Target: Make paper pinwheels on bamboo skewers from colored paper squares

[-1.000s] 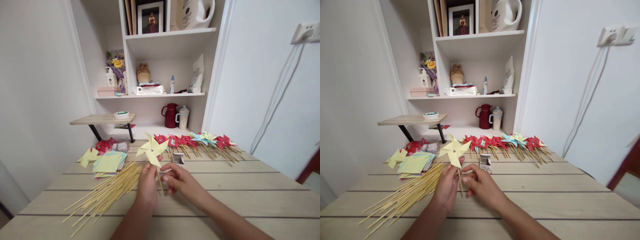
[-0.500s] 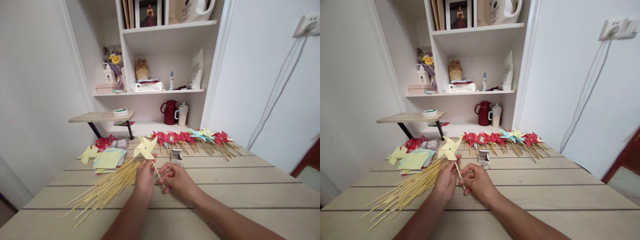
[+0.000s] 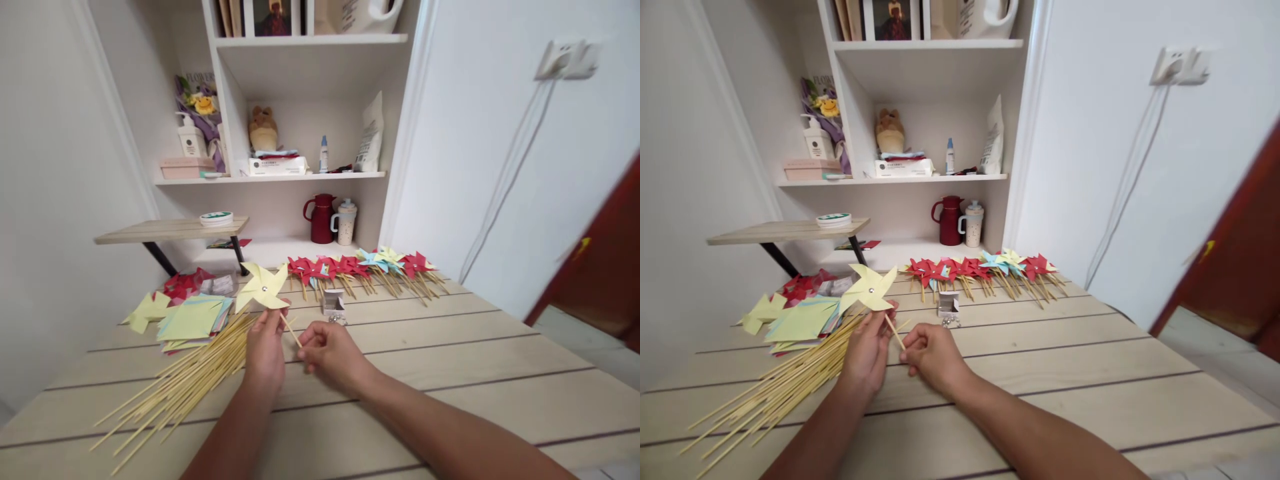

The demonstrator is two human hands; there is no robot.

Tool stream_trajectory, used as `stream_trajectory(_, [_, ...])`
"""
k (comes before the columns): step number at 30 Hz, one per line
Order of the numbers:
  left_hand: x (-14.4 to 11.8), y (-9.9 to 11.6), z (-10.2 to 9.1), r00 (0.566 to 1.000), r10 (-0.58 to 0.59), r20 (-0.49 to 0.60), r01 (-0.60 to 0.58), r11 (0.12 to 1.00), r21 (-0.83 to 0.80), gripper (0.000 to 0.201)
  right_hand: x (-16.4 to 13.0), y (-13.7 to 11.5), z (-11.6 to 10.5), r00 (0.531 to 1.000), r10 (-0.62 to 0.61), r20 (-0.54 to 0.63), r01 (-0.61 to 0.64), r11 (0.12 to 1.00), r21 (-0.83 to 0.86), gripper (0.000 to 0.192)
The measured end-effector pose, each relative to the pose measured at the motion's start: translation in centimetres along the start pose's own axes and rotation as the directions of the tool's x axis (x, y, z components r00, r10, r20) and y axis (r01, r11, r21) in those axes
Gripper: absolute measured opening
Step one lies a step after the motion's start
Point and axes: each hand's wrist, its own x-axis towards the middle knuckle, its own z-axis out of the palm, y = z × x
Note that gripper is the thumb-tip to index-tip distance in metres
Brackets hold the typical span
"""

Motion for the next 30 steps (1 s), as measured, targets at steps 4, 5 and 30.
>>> stream_trajectory(4, [0.3, 0.2, 0.0, 0.999, 0.008, 0.040, -0.009, 0.999, 0.047, 0.029, 0.2, -0.6, -0.1, 0.998, -0.009, -0.067, 0.008, 1.000, -0.012, 0.016])
stream_trajectory(5, [0.3, 0.1, -0.1, 0.999, 0.006, 0.046, -0.009, 0.998, 0.060, 0.031, 0.2, -0.8, -0.2, 0.997, -0.017, -0.073, 0.015, 0.999, -0.030, 0.014])
stream_trajectory(30, [-1.7, -1.2, -0.3, 0.733, 0.225, 0.642, -0.676, 0.346, 0.650, 0.037, 5.3, -2.8, -15.3, 0.710, -0.322, -0.626, -0.076, 0.849, -0.523, 0.007])
